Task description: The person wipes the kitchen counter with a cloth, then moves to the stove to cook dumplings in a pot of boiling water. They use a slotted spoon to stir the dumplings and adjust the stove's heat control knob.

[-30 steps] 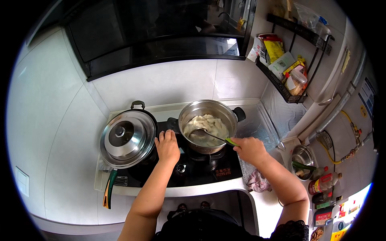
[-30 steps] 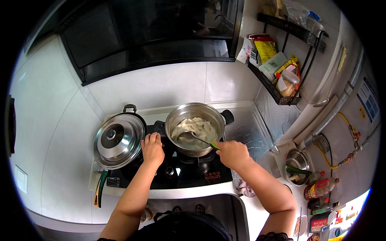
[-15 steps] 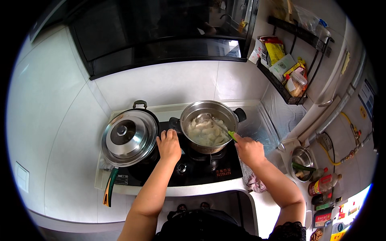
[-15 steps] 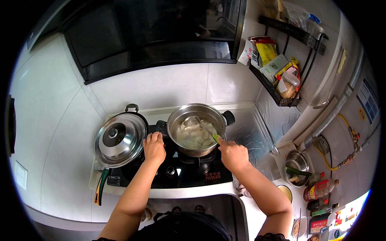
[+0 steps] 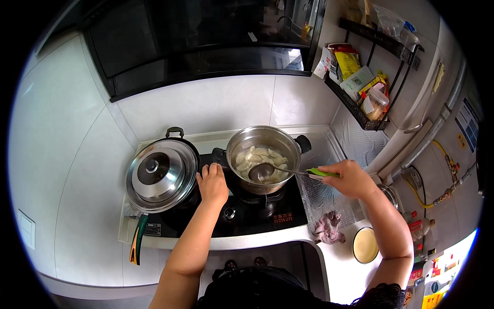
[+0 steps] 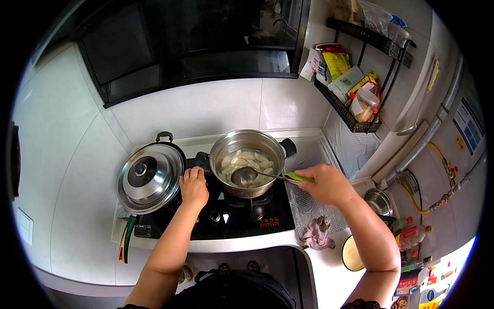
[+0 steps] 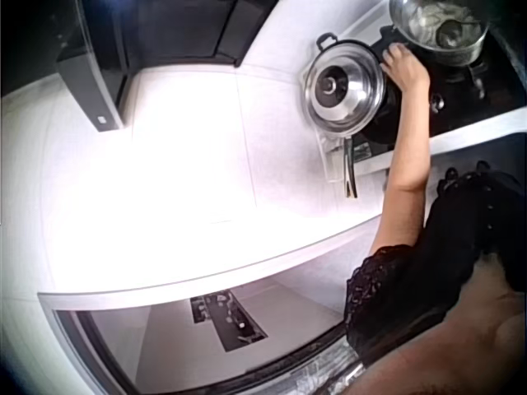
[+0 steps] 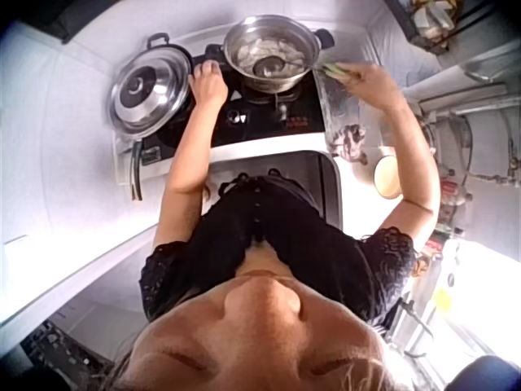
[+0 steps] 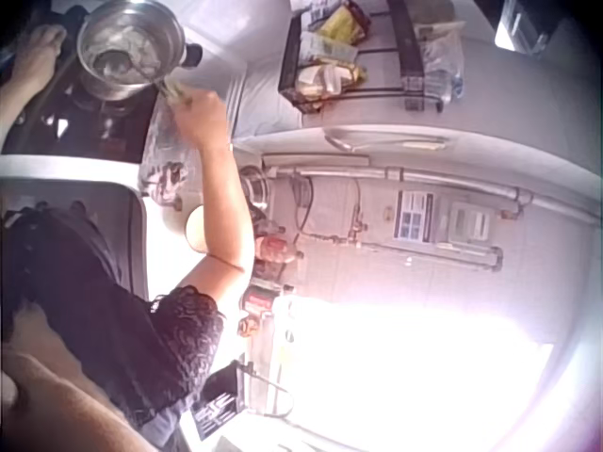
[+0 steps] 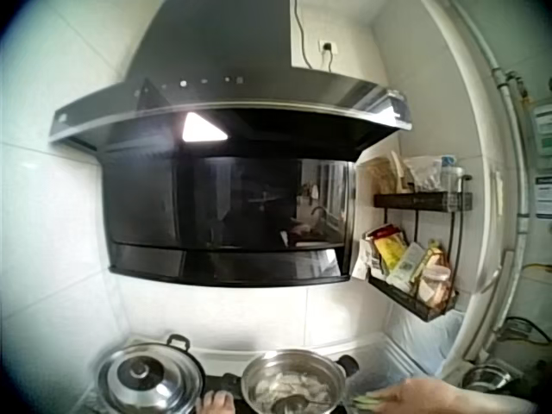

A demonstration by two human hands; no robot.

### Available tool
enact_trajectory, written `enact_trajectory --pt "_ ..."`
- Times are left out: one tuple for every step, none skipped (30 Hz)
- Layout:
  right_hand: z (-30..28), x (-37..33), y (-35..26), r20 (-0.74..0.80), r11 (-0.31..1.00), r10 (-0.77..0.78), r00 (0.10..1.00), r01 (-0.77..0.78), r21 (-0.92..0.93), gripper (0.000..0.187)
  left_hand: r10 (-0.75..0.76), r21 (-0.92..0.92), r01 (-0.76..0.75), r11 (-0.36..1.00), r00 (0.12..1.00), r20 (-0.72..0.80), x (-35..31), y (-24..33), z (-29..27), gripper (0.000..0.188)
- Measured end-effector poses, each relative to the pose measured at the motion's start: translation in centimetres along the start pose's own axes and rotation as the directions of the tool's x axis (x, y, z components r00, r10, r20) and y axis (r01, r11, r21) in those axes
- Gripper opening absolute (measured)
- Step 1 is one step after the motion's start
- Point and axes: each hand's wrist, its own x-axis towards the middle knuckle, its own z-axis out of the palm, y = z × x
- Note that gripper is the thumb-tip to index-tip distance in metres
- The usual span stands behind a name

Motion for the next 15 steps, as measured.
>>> enact_trajectory --pt "-0.5 0.3 -0.1 0.047 1.000 0.017 0.999 -0.016 -0.018 0.029 0.000 0.000 0.000 1.000 1.000 -0.004 0.0 -0.1 0.1 0.042" --pt "-1.0 0.6 -0.3 0.088 0.998 0.019 0.996 -0.014 -0.057 0.030 0.000 0.004 0.000 1.000 1.000 -0.004 0.0 -0.1 0.0 0.042" --pt "-1.5 1.0 -0.6 0.129 0.995 0.023 0.991 -0.010 -0.095 0.030 -0.001 0.007 0.001 1.000 1.000 -0.003 0.0 -0.1 0.0 0.042" --pt "-1.9 1.4 -0.9 0.169 0.991 0.027 0.985 -0.004 -0.134 0.030 -0.002 0.011 0.002 1.000 1.000 -0.002 0.0 -0.1 0.0 0.042" --pt "-2.2 1.8 -1.2 0.184 0.985 0.024 0.983 0.008 -0.171 0.030 -0.001 0.012 0.001 1.000 1.000 -0.001 0.0 -0.1 0.0 0.043" --pt "-2.4 2.1 -1.5 0.199 0.978 0.021 0.980 0.021 -0.208 0.030 -0.001 0.014 0.001 1.000 1.000 0.000 0.0 -0.1 0.0 0.043" --pt "-2.4 2.3 -1.7 0.214 0.969 0.018 0.977 0.035 -0.244 0.030 -0.002 0.015 0.002 1.000 1.000 0.001 0.0 -0.1 0.0 0.043" --pt "-2.1 2.4 -1.9 0.199 0.952 -0.001 0.980 0.062 -0.299 0.029 -0.003 0.016 0.003 1.000 1.000 0.003 0.0 0.0 0.0 0.043" --pt "-1.7 2.6 -2.0 0.184 0.931 -0.022 0.983 0.088 -0.355 0.029 -0.005 0.017 0.005 1.000 1.000 0.004 0.1 0.0 0.0 0.043" --pt "-1.2 2.8 -2.0 0.171 0.906 -0.044 0.984 0.112 -0.409 0.028 -0.006 0.018 0.006 1.000 1.000 0.005 0.1 0.0 0.0 0.043" --pt "-0.5 3.0 -2.1 0.171 0.899 -0.027 0.985 0.099 -0.427 0.028 -0.004 0.031 0.004 1.000 1.000 -0.009 0.1 0.1 0.0 0.043" --pt "0.2 3.2 -2.1 0.171 0.891 -0.009 0.985 0.086 -0.446 0.027 -0.001 0.044 0.002 0.999 1.000 -0.024 0.0 0.1 0.0 0.042" --pt "0.7 3.2 -2.2 0.170 0.883 0.008 0.985 0.073 -0.464 0.027 0.003 0.057 -0.001 0.998 0.999 -0.038 0.0 0.1 0.1 0.042" --pt "1.0 3.1 -2.4 0.168 0.883 0.019 0.986 0.062 -0.466 0.027 0.003 0.052 -0.001 0.999 0.999 -0.046 0.0 0.0 0.2 0.042" --pt "1.3 3.0 -2.6 0.166 0.882 0.030 0.986 0.052 -0.468 0.026 0.003 0.047 -0.001 0.999 0.999 -0.054 0.0 0.0 0.4 0.042"
